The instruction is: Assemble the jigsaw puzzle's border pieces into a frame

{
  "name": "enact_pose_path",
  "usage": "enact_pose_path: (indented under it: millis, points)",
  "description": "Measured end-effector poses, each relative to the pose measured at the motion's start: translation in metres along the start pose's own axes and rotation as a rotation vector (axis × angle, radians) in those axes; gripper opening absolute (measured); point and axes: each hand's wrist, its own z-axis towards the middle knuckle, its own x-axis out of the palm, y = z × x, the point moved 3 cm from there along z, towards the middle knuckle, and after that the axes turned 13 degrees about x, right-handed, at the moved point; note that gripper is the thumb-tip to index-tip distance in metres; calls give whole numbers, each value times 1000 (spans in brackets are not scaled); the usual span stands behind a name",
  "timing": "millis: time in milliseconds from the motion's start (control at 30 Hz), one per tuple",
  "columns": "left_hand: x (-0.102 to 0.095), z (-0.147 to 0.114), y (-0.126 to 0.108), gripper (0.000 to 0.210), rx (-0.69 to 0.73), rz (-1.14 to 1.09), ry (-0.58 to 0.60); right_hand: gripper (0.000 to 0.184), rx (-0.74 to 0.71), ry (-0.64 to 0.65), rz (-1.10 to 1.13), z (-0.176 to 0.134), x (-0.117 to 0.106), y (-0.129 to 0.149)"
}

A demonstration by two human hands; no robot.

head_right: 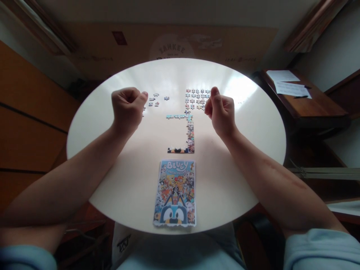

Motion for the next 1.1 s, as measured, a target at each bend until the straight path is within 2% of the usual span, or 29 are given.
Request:
enact_pose_path:
  millis: [233,567,700,867,967,1100]
  points:
    - [1,1,-5,54,-25,-22,15,69,10,1,30,1,0,-1]
    - [1,2,-14,52,16,-40,95,68,6,17,116,1,1,1]
    - [2,0,-20,51,-3,-44,135,72,39,20,86,0,1,2]
    - [6,-2,-21,51,-34,-76,178,69,75,24,115,-1,1,0]
    - [-2,3,-15,51,-73,-41,66,65,99,17,144,-2,1,-1]
    - [-29,18,4,50,-122,29,-181,60,108,20,191,-4,2,-3]
